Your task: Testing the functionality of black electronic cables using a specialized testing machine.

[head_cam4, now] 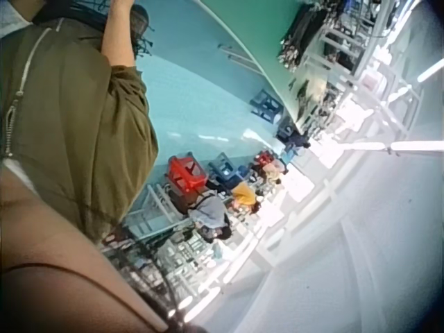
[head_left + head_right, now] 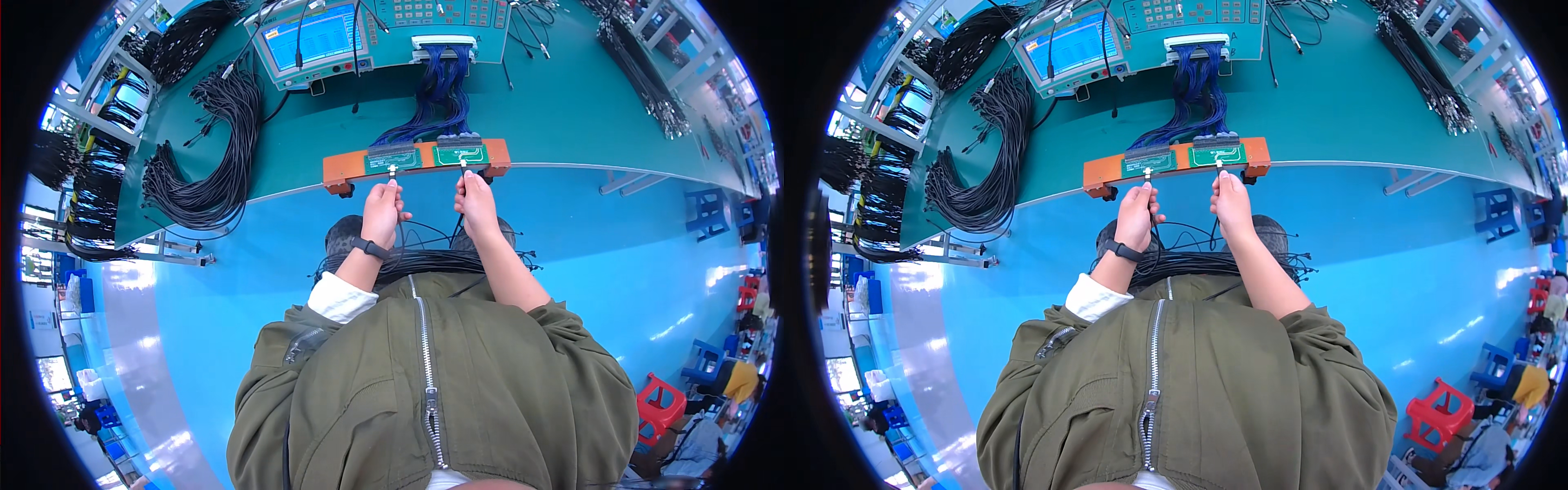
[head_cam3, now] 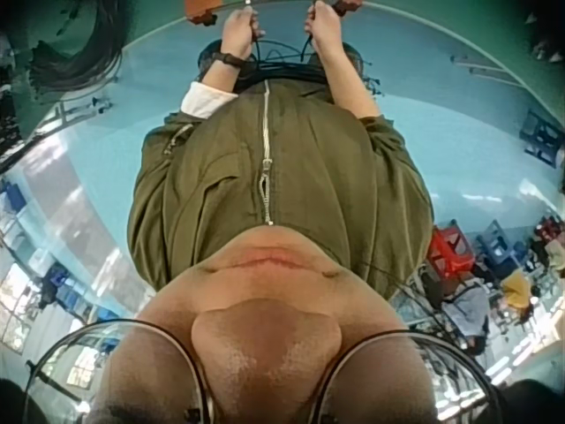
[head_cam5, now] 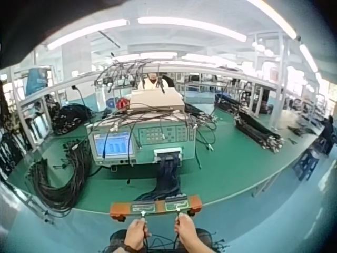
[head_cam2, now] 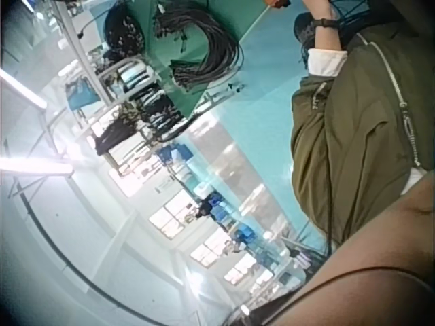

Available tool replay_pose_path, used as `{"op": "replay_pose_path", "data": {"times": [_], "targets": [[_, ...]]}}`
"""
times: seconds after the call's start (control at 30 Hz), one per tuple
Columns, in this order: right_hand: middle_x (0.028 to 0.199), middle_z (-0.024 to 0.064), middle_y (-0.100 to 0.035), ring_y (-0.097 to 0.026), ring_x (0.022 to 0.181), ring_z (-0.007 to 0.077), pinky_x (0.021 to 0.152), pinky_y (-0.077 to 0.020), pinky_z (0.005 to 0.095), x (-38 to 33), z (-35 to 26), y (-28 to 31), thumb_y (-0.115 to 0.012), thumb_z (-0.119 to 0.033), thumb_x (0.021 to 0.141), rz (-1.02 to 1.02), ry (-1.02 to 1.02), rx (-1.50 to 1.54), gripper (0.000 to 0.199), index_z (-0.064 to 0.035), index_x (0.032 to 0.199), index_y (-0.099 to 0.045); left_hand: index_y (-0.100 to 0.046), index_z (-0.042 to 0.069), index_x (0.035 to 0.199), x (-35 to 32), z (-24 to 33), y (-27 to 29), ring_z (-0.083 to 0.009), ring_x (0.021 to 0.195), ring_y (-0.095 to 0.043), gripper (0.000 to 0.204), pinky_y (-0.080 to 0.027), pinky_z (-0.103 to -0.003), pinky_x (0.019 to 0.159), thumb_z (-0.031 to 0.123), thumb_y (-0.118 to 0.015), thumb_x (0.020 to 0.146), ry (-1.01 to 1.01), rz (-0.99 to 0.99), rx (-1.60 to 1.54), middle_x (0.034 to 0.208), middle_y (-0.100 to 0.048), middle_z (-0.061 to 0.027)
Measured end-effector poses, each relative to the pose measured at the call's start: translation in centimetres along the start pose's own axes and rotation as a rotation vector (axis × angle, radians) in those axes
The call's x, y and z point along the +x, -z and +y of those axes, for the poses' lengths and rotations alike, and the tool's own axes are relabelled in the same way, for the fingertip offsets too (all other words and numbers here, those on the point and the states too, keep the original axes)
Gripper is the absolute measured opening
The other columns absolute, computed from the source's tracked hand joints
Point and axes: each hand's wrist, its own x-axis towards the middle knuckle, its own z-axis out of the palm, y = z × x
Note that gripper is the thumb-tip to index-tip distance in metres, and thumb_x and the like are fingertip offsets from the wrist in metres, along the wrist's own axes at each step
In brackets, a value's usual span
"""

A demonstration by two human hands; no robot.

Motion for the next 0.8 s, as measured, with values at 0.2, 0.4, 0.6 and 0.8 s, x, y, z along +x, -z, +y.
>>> {"op": "replay_pose_path", "data": {"times": [0.2, 0.4, 0.6, 0.8], "targets": [[0.067, 0.0004, -0.039, -0.034, 0.051, 0.0065, 0.045, -0.0300, 0.0210, 0.01, -0.56, -0.55, -0.035, -0.021, 0.096, 0.025, -0.026, 0.013, 0.027, -0.0066, 0.076, -0.045, -0.049, 0.002, 0.092, -0.04, -0.04, 0.01, -0.0082, 0.059, -0.042, 0.026, -0.047, -0.024, 0.051, 0.026, -0.042, 0.096, -0.004, -0.006, -0.002, 0.072, -0.043, -0.0020], [0.068, 0.0025, -0.043, -0.035, 0.051, 0.0079, 0.046, -0.0323, 0.0236, 0.04, -0.81, 0.03, -0.037, -0.022, 0.095, -0.015, -0.013, -0.056, 0.026, -0.0057, 0.076, -0.047, -0.049, 0.002, 0.092, -0.23, -0.08, -0.16, -0.0089, 0.059, -0.042, 0.027, -0.048, -0.025, 0.051, 0.027, -0.042, 0.096, -0.031, 0.009, 0.013, 0.071, -0.043, -0.0023], [0.066, 0.0009, -0.041, -0.036, 0.051, 0.0079, 0.046, -0.0337, 0.0235, -0.16, -0.83, -0.08, -0.035, -0.022, 0.096, -0.010, 0.009, -0.109, 0.028, -0.0063, 0.075, -0.047, -0.049, 0.002, 0.092, -0.24, -0.20, -0.20, -0.0095, 0.058, -0.042, 0.027, -0.048, -0.026, 0.051, 0.027, -0.041, 0.096, -0.046, 0.016, 0.055, 0.070, -0.043, -0.0025], [0.066, 0.0012, -0.042, -0.038, 0.051, 0.0083, 0.047, -0.0349, 0.0236, -0.08, -0.84, 0.15, -0.035, -0.022, 0.096, -0.030, 0.020, -0.127, 0.029, -0.0063, 0.075, -0.047, -0.049, 0.001, 0.092, -0.15, -0.04, -0.29, -0.0100, 0.056, -0.042, 0.026, -0.049, -0.026, 0.050, 0.026, -0.041, 0.096, -0.052, 0.010, 0.064, 0.069, -0.043, -0.0033]]}}
